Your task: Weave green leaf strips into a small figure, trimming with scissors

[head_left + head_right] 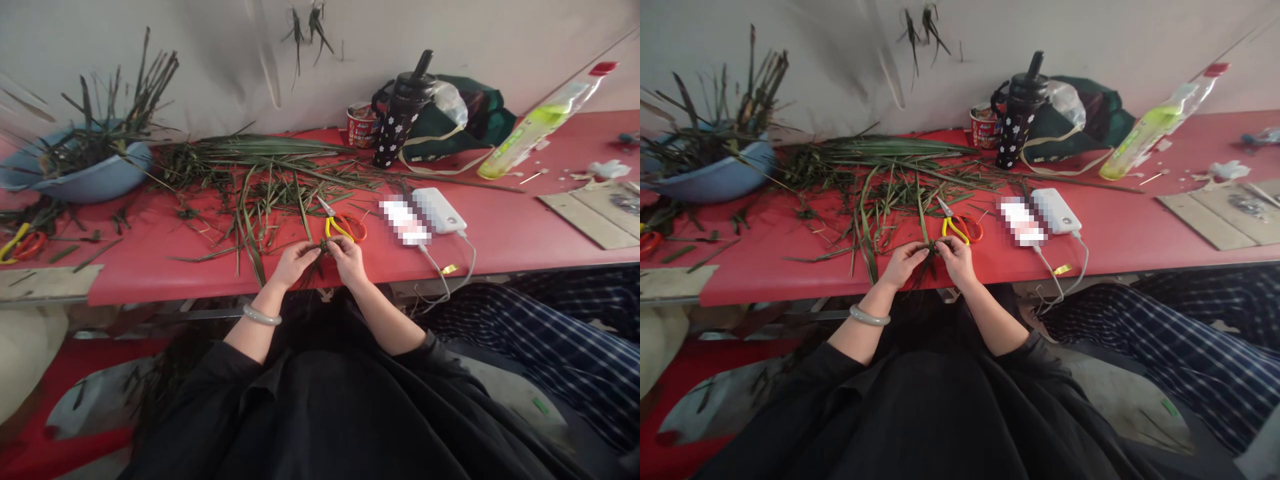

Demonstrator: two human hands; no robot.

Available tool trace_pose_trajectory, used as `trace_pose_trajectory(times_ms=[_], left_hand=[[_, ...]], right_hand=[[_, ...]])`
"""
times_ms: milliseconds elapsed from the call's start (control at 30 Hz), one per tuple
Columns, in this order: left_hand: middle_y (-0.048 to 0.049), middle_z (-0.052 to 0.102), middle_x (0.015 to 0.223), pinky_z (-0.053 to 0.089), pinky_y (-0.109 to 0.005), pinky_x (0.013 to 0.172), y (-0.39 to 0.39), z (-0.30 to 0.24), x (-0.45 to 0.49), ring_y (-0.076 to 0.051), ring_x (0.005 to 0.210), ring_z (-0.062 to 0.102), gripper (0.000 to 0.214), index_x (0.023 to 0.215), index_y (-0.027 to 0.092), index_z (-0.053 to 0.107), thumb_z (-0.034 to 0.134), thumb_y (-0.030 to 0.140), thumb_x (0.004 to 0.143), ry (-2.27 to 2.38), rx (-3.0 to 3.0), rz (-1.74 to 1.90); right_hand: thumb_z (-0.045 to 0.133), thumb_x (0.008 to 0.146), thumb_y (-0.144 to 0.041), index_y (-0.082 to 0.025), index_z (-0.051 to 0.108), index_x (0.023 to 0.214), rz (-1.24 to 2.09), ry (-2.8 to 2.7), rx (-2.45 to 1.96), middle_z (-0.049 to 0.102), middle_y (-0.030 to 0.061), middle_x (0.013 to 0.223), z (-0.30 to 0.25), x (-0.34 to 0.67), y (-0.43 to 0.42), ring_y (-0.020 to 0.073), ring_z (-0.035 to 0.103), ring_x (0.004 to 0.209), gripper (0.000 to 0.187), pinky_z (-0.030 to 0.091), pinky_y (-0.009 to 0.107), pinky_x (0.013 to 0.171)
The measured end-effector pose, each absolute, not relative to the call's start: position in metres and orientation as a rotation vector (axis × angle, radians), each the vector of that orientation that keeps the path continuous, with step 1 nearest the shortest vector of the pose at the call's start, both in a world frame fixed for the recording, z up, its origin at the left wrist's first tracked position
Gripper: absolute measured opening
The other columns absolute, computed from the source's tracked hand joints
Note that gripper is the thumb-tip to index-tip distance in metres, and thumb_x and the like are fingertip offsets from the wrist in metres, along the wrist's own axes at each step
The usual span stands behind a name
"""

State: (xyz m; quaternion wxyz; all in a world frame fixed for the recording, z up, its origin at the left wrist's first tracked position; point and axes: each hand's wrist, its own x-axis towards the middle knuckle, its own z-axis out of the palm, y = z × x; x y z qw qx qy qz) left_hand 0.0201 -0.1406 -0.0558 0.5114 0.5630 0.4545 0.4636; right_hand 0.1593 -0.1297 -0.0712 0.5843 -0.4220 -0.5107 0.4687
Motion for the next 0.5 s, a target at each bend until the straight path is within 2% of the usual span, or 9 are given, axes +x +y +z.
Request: trace_pose_trajectory(times_ms=[167, 333, 500], left_hand=[[-0.0046, 0.067, 0.082, 0.045, -0.031, 0.079, -0.137, -0.048, 0.014, -0.016, 0.079, 0.059, 0.030, 0.089, 0.014, 0.065, 0.062, 0.035, 0.067, 1.024, 1.322, 0.966], [-0.0035, 0.066, 0.067, 0.047, -0.033, 0.072, -0.134, -0.039, 0.020, -0.016, 0.066, 0.060, 0.027, 0.088, 0.015, 0.066, 0.063, 0.032, 0.067, 0.930, 1.226, 0.847], [-0.0003, 0.065, 0.073, 0.047, -0.031, 0.076, -0.126, -0.028, 0.035, -0.013, 0.068, 0.060, 0.020, 0.079, 0.016, 0.064, 0.067, 0.026, 0.062, 0.971, 1.109, 1.115]], right_hand=[[0.059, 0.070, -0.034, -0.018, 0.057, 0.073, 1.195, -1.132, -0.924, 0.055, -0.0035, 0.063, -0.070, 0.160, -0.128, 0.0085, 0.051, 0.058, 0.017, 0.044, 0.022, 0.058], [0.057, 0.070, -0.037, -0.018, 0.054, 0.074, 1.365, -1.122, -0.875, 0.053, -0.0028, 0.065, -0.061, 0.162, -0.125, 0.0090, 0.050, 0.055, 0.020, 0.045, 0.022, 0.051], [0.052, 0.074, -0.042, -0.019, 0.053, 0.090, 1.354, -1.124, -0.938, 0.057, -0.0003, 0.077, -0.051, 0.172, -0.115, 0.0100, 0.055, 0.065, 0.028, 0.047, 0.022, 0.057]])
